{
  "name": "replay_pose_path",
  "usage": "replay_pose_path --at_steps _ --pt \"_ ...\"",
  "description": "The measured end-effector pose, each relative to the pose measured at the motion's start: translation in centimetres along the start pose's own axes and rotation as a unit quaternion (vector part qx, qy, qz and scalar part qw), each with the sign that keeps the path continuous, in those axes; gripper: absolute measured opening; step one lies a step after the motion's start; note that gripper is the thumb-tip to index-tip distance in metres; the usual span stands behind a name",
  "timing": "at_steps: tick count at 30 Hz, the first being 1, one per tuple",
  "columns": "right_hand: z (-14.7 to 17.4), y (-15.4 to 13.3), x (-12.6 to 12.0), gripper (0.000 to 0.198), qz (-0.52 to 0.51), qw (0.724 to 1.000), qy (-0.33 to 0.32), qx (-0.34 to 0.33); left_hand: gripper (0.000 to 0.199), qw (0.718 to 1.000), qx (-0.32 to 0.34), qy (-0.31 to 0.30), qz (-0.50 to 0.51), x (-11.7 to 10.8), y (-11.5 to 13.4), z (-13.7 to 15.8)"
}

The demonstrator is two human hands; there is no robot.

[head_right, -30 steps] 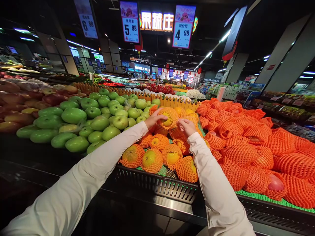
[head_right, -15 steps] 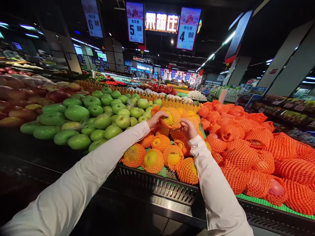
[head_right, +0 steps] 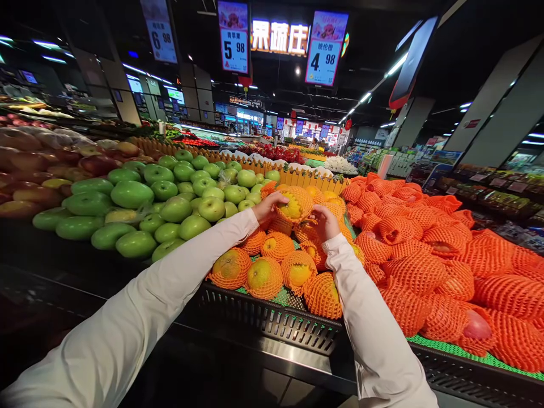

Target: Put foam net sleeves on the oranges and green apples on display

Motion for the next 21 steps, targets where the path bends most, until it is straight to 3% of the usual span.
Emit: replay_pose_path --at_steps 6,16,21 --pt "-0.1 -0.6 -1.1 0.049 -0.027 0.997 0.066 -0.033 0.059 0.993 -0.030 -0.064 -0.100 1.0 -0.7 0.4" --pt "-1.1 1.1 -1.1 0.061 -0.039 0.998 0.048 -0.014 0.067 0.980 -0.015 -0.111 -0.165 2.0 0.0 0.8" --pt "-0.4 -0.5 0.2 0.079 0.050 0.993 0.013 -0.108 0.064 0.969 0.001 -0.122 -0.214 2.2 0.3 0.7"
Point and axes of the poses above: each hand's wrist, its own z-axis away from the middle knuckle, its own x-axis out of the palm, y = z × x, the point moved 9 cm from there along -z, towards the middle knuckle, and after that the axes turned 12 degrees about z, right-handed, at the moved point
